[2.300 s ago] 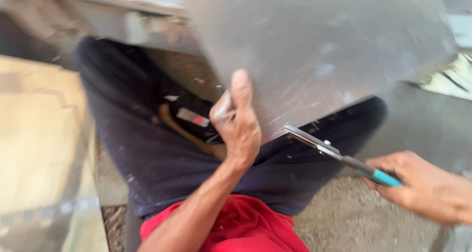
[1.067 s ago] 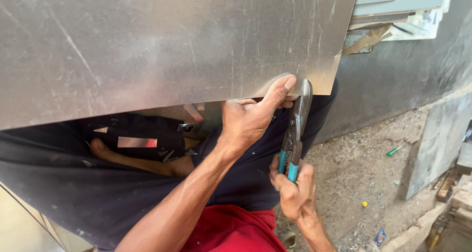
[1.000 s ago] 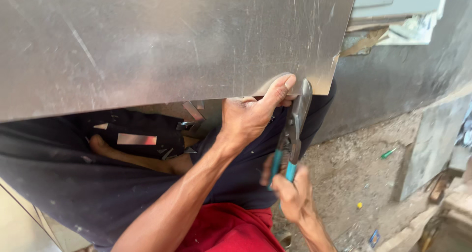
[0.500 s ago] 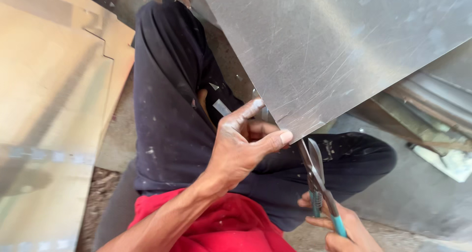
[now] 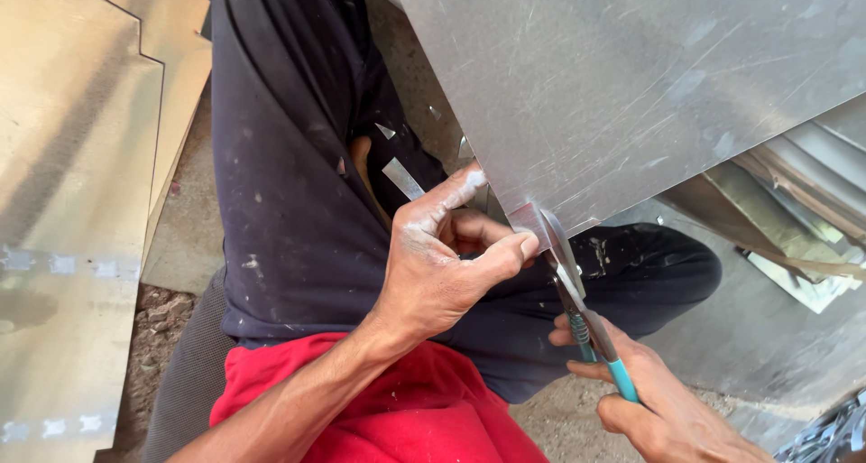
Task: The person uses snips to cut various sections and notches from a large metal sheet while sitting on the ground.
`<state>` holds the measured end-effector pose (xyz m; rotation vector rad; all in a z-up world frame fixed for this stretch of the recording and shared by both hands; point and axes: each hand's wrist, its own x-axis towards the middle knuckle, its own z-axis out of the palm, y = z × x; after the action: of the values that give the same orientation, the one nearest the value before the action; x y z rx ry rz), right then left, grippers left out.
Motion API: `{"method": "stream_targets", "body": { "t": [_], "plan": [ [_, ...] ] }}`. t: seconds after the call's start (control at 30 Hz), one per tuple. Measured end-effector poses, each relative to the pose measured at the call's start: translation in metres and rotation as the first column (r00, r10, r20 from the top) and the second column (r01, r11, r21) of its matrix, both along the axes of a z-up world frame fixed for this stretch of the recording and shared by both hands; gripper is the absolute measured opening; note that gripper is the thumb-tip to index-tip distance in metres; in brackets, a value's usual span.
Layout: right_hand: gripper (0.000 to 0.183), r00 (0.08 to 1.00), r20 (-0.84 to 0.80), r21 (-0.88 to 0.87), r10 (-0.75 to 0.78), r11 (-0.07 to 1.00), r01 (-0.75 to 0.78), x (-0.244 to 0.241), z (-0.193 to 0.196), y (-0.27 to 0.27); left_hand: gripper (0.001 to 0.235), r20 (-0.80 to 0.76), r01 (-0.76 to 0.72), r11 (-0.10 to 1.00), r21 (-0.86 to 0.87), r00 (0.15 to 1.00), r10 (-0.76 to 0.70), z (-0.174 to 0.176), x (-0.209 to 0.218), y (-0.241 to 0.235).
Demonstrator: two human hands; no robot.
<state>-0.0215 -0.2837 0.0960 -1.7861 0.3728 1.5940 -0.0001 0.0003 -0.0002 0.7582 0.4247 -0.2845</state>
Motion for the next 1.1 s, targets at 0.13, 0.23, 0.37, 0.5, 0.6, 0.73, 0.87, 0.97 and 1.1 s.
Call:
{"method": "stream_targets", "body": {
  "t": [0.13,0.23,0.37,0.5,0.6,0.73,0.87,0.97,1.1],
  "plan": [
    [0.095,0.997,-0.044,-0.102,0.060,0.993,-0.064,0.005,0.006,0.003,0.054,0.019,0.008,1.000,0.008,1.000,-0.008,-0.002,0.000,0.000],
    [0.074,0.959,0.059,-0.195,0.278,0.945,-0.262,0.011,0.009,0.014,0.055,0.018,0.005,1.000,0.010,1.000,-0.005,-0.002,0.000,0.000],
    [0.032,0.897,0.085,-0.326,0.433,0.863,-0.385,0.026,0.009,0.034,0.055,0.005,0.012,1.000,-0.007,1.000,-0.012,-0.002,0.000,0.000],
    [0.011,0.944,0.101,-0.364,0.315,0.894,-0.259,0.026,0.000,0.045,0.055,-0.007,0.026,0.996,-0.086,1.000,-0.027,-0.006,-0.002,0.001],
    [0.016,0.902,0.079,-0.436,0.425,0.828,-0.353,0.023,-0.003,0.044,0.051,0.063,0.120,0.981,-0.149,0.992,-0.111,-0.017,0.007,0.014],
    [0.032,0.804,0.517,-0.107,0.294,0.954,-0.280,0.005,-0.011,0.033,0.035,0.045,0.236,0.971,0.025,0.970,-0.237,0.005,0.014,0.027],
    [0.023,0.948,0.260,-0.298,0.181,0.949,-0.100,-0.034,-0.028,0.013,0.028,-0.019,0.289,0.818,0.497,0.946,-0.323,0.031,0.014,0.034],
    [0.026,0.946,0.322,-0.251,-0.028,0.961,0.113,-0.070,-0.038,-0.001,0.021,0.231,-0.008,0.696,0.718,0.946,-0.227,0.025,0.007,0.026],
    [0.019,0.898,0.375,-0.140,-0.229,0.944,0.299,-0.095,-0.059,-0.013,0.010,0.215,0.155,0.910,0.384,0.944,-0.251,-0.010,-0.005,0.014]
  ]
}}
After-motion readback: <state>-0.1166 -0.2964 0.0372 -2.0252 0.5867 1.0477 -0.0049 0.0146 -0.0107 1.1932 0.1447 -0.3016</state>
